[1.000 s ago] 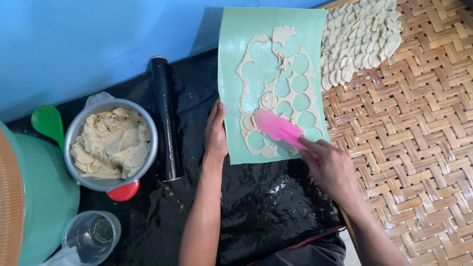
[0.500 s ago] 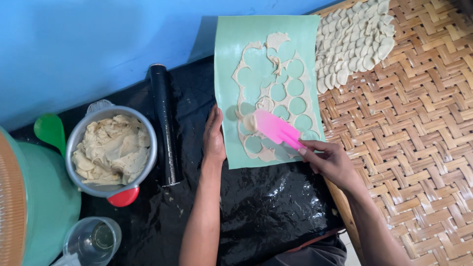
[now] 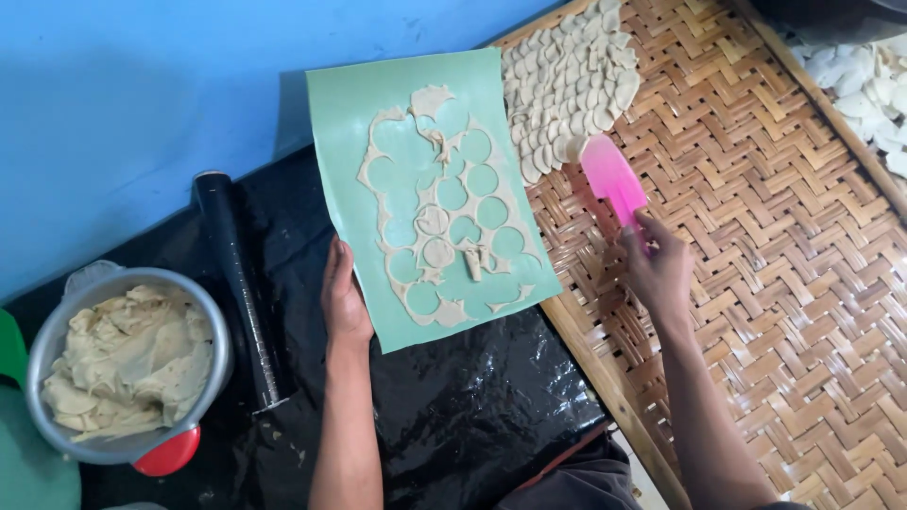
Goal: Spreading and rolling dough onto a sheet to create chips.
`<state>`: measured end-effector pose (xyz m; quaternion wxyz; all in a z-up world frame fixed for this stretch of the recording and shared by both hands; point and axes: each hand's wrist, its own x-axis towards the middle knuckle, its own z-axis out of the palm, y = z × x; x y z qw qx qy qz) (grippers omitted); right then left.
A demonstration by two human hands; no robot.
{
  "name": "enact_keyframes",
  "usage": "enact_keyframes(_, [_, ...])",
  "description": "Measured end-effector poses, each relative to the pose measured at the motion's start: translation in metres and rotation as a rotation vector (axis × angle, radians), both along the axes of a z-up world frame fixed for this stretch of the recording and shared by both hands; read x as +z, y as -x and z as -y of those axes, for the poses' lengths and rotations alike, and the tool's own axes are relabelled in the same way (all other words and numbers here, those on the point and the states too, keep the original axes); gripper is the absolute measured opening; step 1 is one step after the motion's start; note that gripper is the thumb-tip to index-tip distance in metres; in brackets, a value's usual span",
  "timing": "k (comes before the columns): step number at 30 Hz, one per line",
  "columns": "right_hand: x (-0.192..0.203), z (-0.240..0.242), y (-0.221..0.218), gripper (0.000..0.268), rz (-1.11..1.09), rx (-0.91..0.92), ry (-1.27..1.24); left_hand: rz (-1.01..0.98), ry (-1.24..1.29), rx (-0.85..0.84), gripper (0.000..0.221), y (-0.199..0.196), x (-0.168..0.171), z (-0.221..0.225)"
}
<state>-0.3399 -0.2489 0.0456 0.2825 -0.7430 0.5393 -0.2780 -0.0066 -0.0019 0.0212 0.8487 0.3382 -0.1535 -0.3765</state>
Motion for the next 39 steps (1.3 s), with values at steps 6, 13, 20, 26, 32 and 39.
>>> enact_keyframes(6, [-0.014,0.02,-0.002,0.038,-0.039,-0.011,0.099,-0.028,-0.009,-0.001,0.049,-0.002,-0.01,-0.001])
enact_keyframes(13, [0.002,0.014,-0.009,0.036,-0.108,-0.057,-0.082,-0.038,-0.019,-0.008,0.05,-0.002,-0.007,-0.001])
enact_keyframes(20, [0.032,-0.003,-0.014,0.035,-0.394,-0.033,0.252,-0.035,-0.071,0.007,0.053,0.0,-0.003,-0.001])
enact_keyframes(26, [0.036,-0.025,-0.015,0.033,-0.216,0.109,0.423,-0.04,0.003,0.022,0.053,-0.007,-0.03,-0.001])
enact_keyframes(32, [0.071,-0.094,-0.042,0.033,-0.107,0.361,0.143,-0.004,-0.01,0.024,0.052,-0.005,-0.023,-0.003])
enact_keyframes(39, [0.096,-0.131,-0.044,0.031,-0.294,0.438,0.228,-0.015,0.021,0.016,0.048,-0.004,-0.02,-0.003])
